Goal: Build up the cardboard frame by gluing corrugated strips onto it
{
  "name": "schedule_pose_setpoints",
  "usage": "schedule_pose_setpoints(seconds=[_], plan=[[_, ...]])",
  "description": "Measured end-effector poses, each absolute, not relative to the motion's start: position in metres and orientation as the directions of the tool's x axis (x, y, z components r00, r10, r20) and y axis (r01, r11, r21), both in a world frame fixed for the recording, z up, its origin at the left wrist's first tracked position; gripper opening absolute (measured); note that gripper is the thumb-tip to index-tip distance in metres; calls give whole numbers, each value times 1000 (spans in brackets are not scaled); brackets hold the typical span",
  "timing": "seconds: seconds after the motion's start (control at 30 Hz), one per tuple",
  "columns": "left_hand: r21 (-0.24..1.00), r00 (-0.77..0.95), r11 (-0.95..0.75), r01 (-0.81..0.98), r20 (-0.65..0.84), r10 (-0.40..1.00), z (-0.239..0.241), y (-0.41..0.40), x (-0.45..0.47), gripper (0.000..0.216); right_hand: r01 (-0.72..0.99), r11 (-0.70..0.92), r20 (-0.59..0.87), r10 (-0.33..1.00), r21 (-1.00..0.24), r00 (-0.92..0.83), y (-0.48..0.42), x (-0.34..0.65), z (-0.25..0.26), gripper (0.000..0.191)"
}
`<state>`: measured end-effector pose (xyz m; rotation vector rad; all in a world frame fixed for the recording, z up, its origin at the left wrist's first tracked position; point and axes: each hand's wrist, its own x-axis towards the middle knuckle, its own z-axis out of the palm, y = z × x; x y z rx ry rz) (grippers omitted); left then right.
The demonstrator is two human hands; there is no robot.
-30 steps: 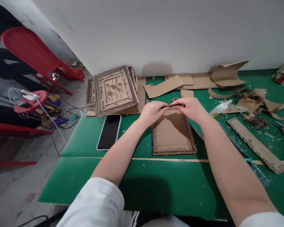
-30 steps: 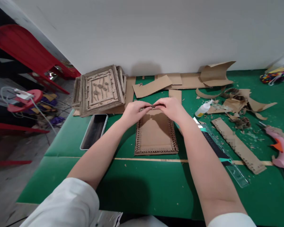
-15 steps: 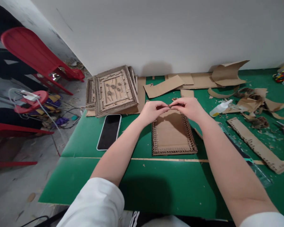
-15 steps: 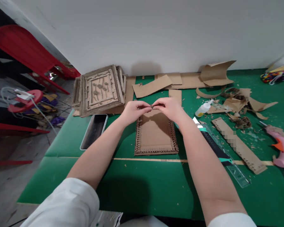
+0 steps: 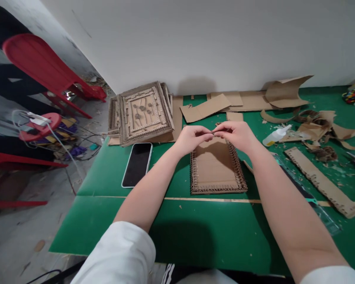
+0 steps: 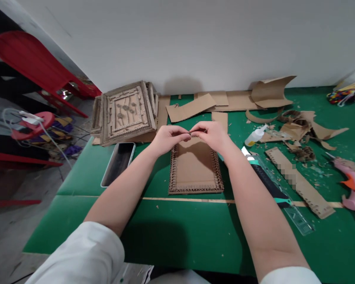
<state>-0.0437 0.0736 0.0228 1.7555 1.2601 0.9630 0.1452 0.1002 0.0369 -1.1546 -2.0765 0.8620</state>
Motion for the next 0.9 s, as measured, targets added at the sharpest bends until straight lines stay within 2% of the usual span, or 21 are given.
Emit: schedule_pose_setpoints(seconds=[0.17, 0.3, 0.53, 0.63, 0.7, 0.77, 0.83, 0.87, 0.9], plan=[[861, 198, -284, 422, 218, 956, 20, 74, -42, 14, 426, 288, 106, 910, -858, -401, 99, 146, 40, 16], [817, 205, -332, 472, 265, 942, 18, 73, -40, 15, 426, 290, 114, 913, -857, -392, 99, 145, 40, 14], [638, 240, -451, 623, 394, 888, 22, 69, -37, 12, 392, 261, 85, 907, -882, -412, 98, 141, 42, 14], [631, 173, -446, 635, 446, 878, 19, 60, -42, 13, 390, 304, 150, 913, -869, -379, 87, 153, 55, 19], [638, 97, -442, 631, 500, 860, 12, 52, -50, 15, 401, 322, 224, 936, -858, -272, 78, 172, 65, 25], [642, 28, -438, 629, 545, 838, 1, 42, -59, 16, 445, 340, 367, 930, -829, -27, 71, 198, 68, 22], [634, -39, -412, 655, 573, 819, -10, 35, -66, 16, 442, 374, 528, 794, -815, 302, 69, 228, 61, 27], [632, -58, -407, 659, 583, 810, -15, 32, -68, 16, 479, 376, 584, 692, -793, 424, 69, 243, 54, 33], [630, -68, -407, 661, 591, 804, -19, 30, -69, 16, 523, 341, 598, 649, -781, 471, 70, 255, 45, 41]])
